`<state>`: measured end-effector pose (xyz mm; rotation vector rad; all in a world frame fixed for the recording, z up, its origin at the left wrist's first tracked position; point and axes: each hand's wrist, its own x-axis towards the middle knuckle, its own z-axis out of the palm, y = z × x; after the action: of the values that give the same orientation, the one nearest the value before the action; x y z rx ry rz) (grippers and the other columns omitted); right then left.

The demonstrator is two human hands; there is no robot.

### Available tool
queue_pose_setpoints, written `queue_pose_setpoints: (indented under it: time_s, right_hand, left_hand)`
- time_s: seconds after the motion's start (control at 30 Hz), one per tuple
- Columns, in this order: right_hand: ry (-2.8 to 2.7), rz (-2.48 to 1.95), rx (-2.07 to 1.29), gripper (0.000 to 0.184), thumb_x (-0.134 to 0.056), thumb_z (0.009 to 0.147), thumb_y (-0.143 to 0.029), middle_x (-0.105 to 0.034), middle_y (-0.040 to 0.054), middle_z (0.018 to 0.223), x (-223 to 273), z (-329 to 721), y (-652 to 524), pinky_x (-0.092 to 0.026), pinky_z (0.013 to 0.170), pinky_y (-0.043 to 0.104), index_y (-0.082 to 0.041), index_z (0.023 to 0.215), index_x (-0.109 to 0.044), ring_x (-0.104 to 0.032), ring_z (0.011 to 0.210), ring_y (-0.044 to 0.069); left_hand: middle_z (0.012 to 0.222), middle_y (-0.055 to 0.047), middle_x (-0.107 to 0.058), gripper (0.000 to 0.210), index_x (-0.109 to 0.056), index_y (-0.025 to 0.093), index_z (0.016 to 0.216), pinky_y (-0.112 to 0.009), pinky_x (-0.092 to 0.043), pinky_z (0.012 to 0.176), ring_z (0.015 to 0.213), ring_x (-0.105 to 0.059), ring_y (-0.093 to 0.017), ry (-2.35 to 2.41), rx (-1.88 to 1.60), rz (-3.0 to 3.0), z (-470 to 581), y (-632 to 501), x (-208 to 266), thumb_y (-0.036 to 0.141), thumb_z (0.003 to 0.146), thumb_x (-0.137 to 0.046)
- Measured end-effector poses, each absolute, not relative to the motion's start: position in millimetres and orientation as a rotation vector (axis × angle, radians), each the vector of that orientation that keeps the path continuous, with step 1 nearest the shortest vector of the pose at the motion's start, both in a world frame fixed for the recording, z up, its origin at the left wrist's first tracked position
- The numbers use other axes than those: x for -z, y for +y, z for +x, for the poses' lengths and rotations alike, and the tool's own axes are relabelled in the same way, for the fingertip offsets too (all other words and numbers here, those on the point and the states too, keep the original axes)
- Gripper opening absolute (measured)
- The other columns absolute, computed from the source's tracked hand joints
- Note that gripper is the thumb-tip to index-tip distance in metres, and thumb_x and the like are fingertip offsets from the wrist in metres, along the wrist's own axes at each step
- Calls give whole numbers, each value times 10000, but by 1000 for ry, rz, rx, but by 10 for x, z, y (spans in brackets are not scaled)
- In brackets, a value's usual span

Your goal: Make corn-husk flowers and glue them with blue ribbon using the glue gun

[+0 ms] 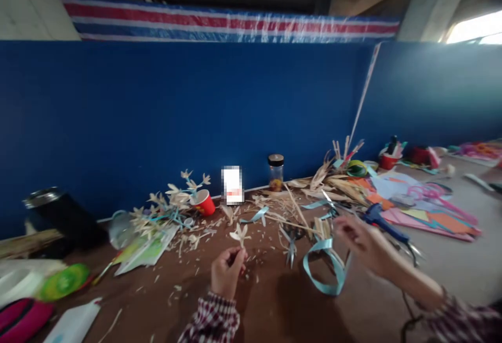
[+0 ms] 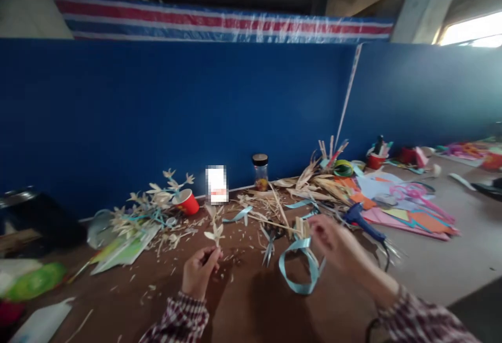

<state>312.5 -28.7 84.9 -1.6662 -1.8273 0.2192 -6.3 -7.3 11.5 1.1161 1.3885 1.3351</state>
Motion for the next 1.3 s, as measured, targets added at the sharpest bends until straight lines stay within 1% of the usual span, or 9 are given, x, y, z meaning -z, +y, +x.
queue_pose_setpoints:
  time_s: [0.13,0.27,0.37,0.47,0.63,0.77,0.97,1.13,1.3]
  right_hand:
    - [-1911,-1190,-839,187,-474,809,-260,-600,28,840,-717,1953,-310,-450,651,237,-209,986,-502,-579,744,144]
    - [-1665,-1034,-1089,347,-563,751,-250,-584,45,941,-568,1422,-98,-454,740,276,-201,1076,-452,-566,862,165]
    - [-1571,-991,-1171,261,-553,756,-235,-598,29,865,-531,1353,46,-453,700,269,-190,1006,-491,-570,794,156]
    - [-1580,-1023,-1078,127,-543,754,-211,-586,7,769,-508,1350,91,-431,633,236,-178,877,-548,-544,703,133]
    - [-1641,-1081,-973,124,-525,763,-218,-580,-3,732,-455,1386,65,-402,573,206,-175,872,-564,-523,650,115]
    - [-1832,-1181,-809,164,-496,783,-252,-621,27,806,-489,1706,98,-422,630,230,-173,909,-567,-567,721,141]
    - [-2080,-1551,-375,171,-449,789,-221,-638,37,749,-651,2272,406,-374,614,238,-176,857,-600,-571,693,155]
    - [-2185,-1532,-313,188,-436,799,-209,-635,55,792,-685,1963,712,-355,629,240,-165,856,-610,-558,714,156]
    - [-2261,-1512,-262,188,-517,750,-193,-621,59,920,-516,1415,934,-347,756,271,-187,921,-594,-515,896,194]
  left_hand:
    - [517,-3,-612,276,-644,127,715,-195,-401,388,390,-490,-94,1334,-1353,1092,-83,-111,-45,385,619,-649]
    - [638,-47,-669,275,-673,121,734,-224,-456,502,529,-577,-139,1300,-1403,1037,-116,-93,26,349,583,-684]
    - [609,-48,-665,274,-687,116,716,-217,-445,487,526,-576,-144,1279,-1385,1048,-112,-69,43,346,568,-691]
    - [483,-5,-609,268,-687,123,690,-194,-390,399,411,-506,-109,1293,-1370,1056,-89,-67,22,354,555,-696]
    - [597,-35,-666,275,-688,131,681,-213,-457,505,539,-582,-146,1299,-1380,1066,-92,-71,-6,351,518,-718]
    - [538,-29,-641,319,-675,115,684,-225,-450,457,472,-559,-138,1334,-1399,1010,-113,-66,-6,385,519,-709]
    - [505,11,-600,302,-653,122,653,-208,-423,435,430,-515,-102,1339,-1490,915,-117,-51,-10,386,517,-709]
    - [535,7,-611,306,-647,123,706,-201,-403,418,431,-505,-95,1318,-1488,839,-155,-34,12,369,535,-706]
    - [537,2,-615,338,-656,123,733,-210,-411,446,452,-506,-102,1355,-1522,824,-224,-1,-10,394,536,-698]
